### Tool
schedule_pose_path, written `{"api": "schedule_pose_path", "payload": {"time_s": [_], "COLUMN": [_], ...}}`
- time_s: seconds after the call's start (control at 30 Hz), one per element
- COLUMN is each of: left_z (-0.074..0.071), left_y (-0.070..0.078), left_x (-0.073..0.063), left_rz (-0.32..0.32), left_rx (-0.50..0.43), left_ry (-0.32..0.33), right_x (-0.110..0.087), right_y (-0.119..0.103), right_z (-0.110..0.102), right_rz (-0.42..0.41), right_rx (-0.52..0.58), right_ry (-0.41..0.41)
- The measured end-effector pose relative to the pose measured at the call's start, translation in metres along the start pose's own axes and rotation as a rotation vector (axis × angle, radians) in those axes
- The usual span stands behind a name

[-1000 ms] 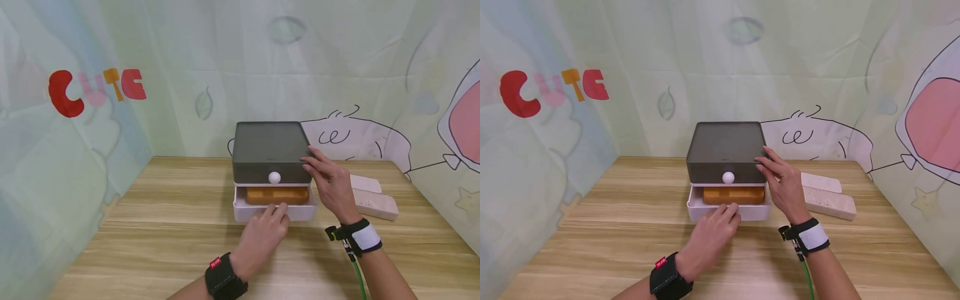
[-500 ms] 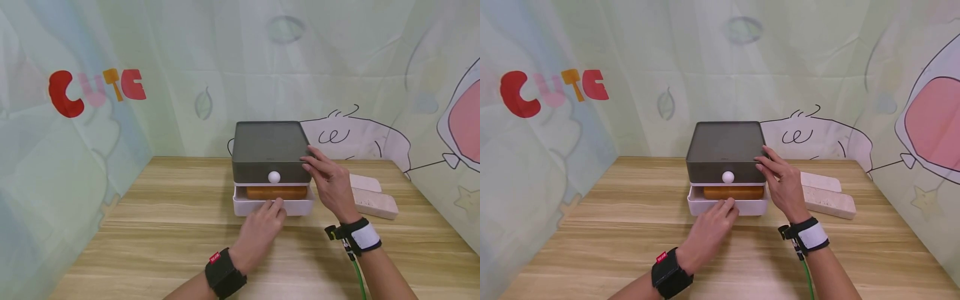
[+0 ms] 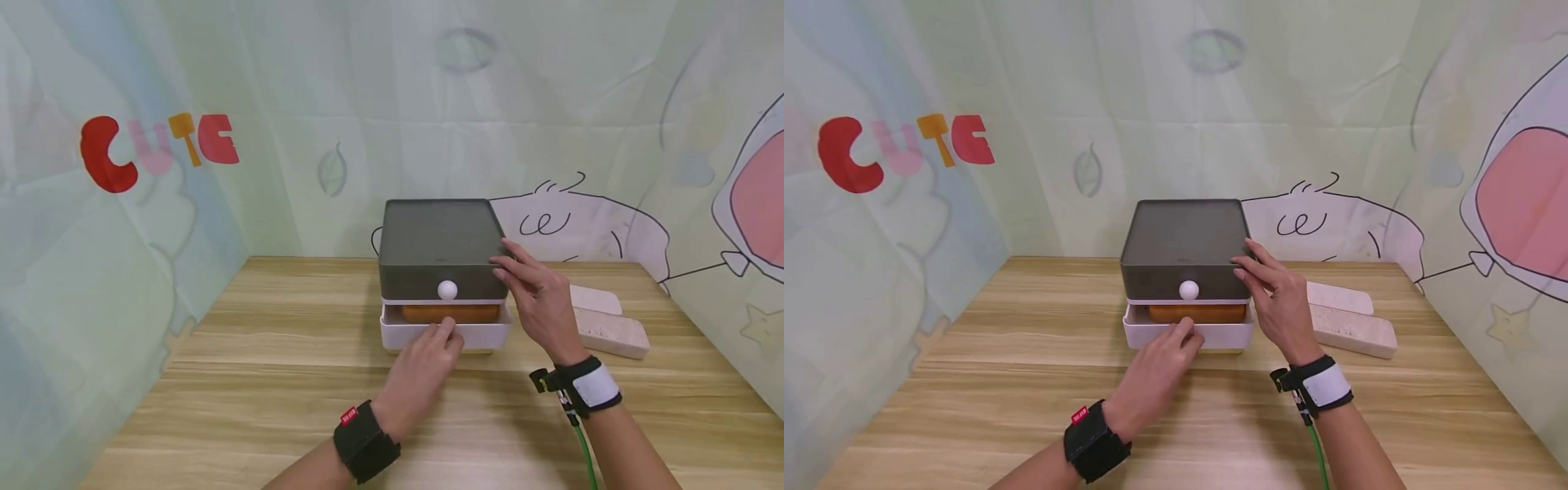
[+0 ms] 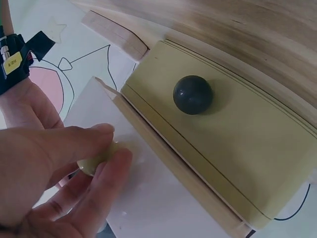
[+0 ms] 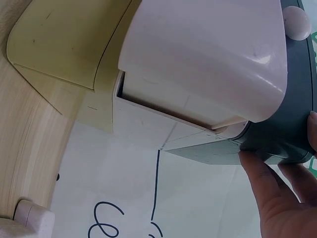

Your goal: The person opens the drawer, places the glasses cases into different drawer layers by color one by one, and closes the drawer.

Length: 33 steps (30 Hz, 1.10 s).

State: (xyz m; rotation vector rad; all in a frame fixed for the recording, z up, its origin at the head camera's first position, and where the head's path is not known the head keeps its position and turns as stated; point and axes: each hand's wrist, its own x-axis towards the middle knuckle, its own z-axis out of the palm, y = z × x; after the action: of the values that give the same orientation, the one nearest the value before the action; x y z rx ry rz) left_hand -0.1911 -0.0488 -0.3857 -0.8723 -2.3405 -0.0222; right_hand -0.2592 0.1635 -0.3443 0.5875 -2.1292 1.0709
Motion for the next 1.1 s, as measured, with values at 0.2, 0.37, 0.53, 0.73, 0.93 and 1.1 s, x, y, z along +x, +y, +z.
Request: {"api": "schedule_pose_path", "payload": {"time_s": [0.2, 0.37, 0.53, 0.73, 0.93, 1.1], "left_z": [0.002, 0.004, 0.007, 0.009, 0.010, 0.012], "left_y": [-0.002, -0.003, -0.005, -0.006, -0.006, -0.007], "left_x": [0.001, 0.000, 0.000, -0.001, -0.001, -0.001], "left_rz": [-0.021, -0.040, -0.075, -0.111, -0.150, -0.152], "left_rx": [-0.043, -0.061, -0.093, -0.140, -0.181, -0.180], "left_ry": [-0.005, 0.018, 0.045, 0.059, 0.037, 0.057], "right_x": [-0.001, -0.001, 0.000, 0.000, -0.001, -0.001], "right_y": [0.000, 0.000, 0.000, 0.000, 0.000, 0.001], "right_z": [0.000, -0.001, -0.001, 0.000, 0.000, 0.000], "right_rz": [0.000, 0.003, 0.004, 0.001, 0.001, 0.003], "right_rx": [-0.004, -0.007, -0.005, 0.003, 0.005, -0.010], "right_ry": [0.002, 0.000, -0.003, -0.002, -0.001, 0.000]}}
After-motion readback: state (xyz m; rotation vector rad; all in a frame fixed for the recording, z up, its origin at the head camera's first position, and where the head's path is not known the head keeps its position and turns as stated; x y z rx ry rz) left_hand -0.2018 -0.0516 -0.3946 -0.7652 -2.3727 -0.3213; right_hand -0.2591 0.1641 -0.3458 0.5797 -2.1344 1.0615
